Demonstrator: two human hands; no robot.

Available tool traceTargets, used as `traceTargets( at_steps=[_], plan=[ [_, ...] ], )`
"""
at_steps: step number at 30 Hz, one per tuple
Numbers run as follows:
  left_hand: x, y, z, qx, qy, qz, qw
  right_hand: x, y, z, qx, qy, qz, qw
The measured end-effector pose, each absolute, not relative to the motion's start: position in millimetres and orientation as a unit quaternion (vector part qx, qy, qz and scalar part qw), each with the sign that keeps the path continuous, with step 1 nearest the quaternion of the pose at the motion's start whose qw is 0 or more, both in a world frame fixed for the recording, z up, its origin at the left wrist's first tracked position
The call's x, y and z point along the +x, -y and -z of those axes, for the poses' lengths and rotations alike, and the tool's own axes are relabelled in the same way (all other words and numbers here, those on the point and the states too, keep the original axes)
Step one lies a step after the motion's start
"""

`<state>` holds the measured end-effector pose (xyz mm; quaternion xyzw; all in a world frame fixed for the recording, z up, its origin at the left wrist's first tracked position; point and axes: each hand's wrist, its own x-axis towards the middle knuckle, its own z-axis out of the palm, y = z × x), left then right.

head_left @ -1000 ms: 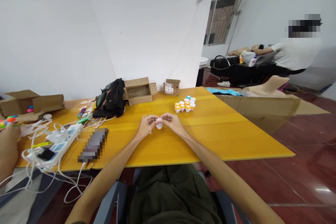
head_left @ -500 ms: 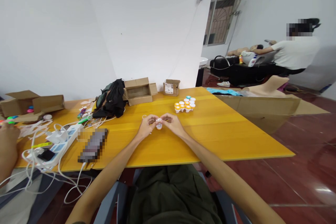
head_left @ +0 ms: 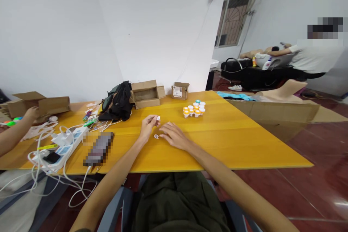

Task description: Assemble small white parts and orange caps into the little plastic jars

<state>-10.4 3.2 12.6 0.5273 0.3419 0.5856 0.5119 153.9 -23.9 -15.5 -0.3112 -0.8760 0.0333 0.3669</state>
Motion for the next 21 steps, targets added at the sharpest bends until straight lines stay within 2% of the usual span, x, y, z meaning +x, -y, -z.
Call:
traceTargets(
  at_steps=[4,8,14,21],
  plan=[
    [-9.3,-4.0,-10.8,0.511,-0.343,-0.576,0.539,146.8,27.6,15.5,-0.281,0.925,0.030,0.255],
    [-8.7,-4.6,-9.1,0.509,-0.349,-0.568,0.545,145.3,25.9,18.0,-0.257,0.937,0.057,0.230],
    [-10.7,-6.4,-6.1,0.519,-0.362,-0.550,0.545,146.3,24.7,20.7,-0.267,0.904,0.051,0.329],
    [-9.5,-6.7,-2.3,0.538,-0.369,-0.537,0.535,154.0,20.4,17.9,-0.374,0.794,-0.109,0.468]
  ],
)
